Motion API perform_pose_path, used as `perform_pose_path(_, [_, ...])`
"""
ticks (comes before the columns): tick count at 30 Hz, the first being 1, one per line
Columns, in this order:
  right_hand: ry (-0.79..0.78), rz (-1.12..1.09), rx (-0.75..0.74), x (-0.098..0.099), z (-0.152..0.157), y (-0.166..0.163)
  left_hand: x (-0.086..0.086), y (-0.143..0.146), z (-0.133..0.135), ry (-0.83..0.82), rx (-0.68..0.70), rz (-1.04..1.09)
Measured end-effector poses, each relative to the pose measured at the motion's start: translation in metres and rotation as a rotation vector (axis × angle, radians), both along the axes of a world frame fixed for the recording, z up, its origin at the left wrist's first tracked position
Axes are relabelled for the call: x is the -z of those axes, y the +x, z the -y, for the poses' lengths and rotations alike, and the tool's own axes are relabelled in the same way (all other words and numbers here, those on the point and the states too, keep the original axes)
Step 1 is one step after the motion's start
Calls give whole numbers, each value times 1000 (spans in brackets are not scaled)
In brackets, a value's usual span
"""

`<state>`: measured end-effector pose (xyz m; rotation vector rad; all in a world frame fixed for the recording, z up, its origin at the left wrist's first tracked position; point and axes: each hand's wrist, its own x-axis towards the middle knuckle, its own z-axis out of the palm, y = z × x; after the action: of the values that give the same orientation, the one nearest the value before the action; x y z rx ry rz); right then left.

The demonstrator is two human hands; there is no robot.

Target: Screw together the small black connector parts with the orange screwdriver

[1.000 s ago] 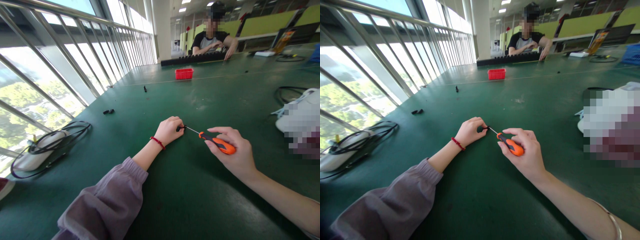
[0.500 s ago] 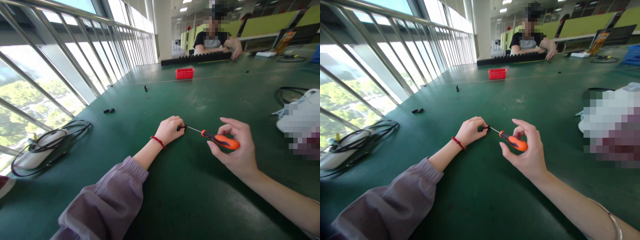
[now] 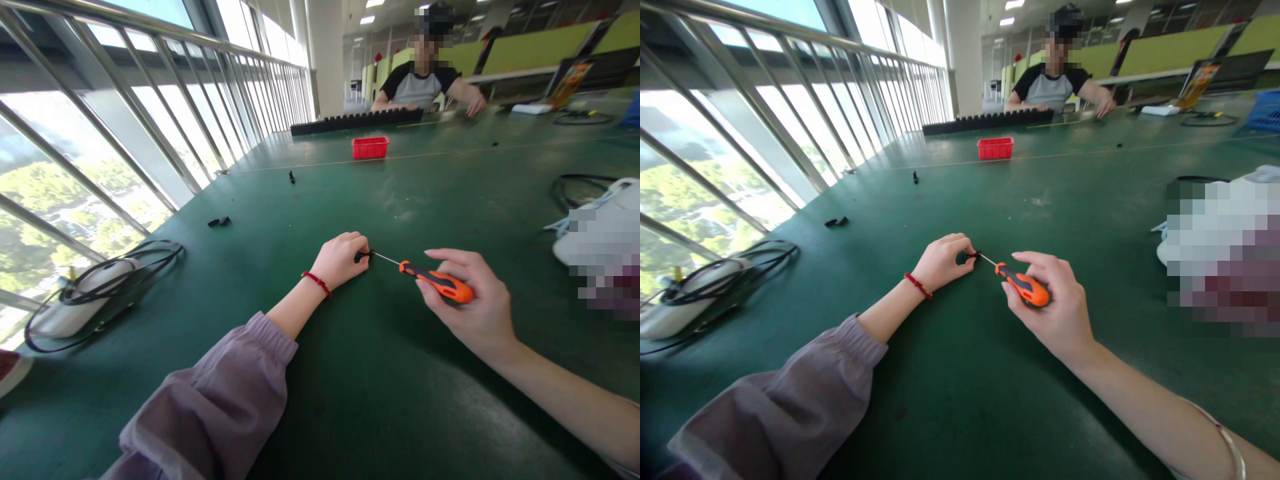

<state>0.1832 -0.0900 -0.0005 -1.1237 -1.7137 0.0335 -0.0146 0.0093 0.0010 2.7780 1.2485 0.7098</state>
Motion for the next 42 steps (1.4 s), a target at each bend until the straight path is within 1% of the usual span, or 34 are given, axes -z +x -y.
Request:
perform_pose_path(3, [35,-21,-25,1,0,0,0,0,0,-11,-3,4])
perform_pose_path(5, [-8,21,-33,1,0,0,0,1,0,-17,-2,8])
perform_pose_path(8, [-48,38,-1,1,0,0,0,1,-1,-19,4,16])
perform_pose_path(11, [-1,-9,14,2,-1,0,1,0,-1,-14,11,23])
perform_pose_path(13, [9,24,6,1,-1,0,1,0,-1,-15,12,27])
perform_pose_path(15, [-32,96,-35,0,-1,-2,1,0,0,-20,5,33])
perform_pose_path(17, [-106,158,-90,0,-2,-3,1,0,0,-34,-8,55])
perform_pose_path(20, [-208,194,-125,1,-3,-3,3,-2,-3,-69,-51,134])
perform_pose_path(22, [-249,194,-133,3,-4,-2,5,-5,-6,-103,-90,206])
perform_pose_path(27, [-301,210,-154,6,-6,1,10,-10,-14,-197,-173,382])
perform_pose_path(31, [-364,231,-192,6,-5,1,11,-11,-16,-244,-205,459])
perform_pose_path(36, [-410,216,-230,5,-4,1,10,-11,-16,-291,-214,515])
perform_pose_path(42, [-447,201,-264,5,-4,1,10,-13,-17,-315,-186,528])
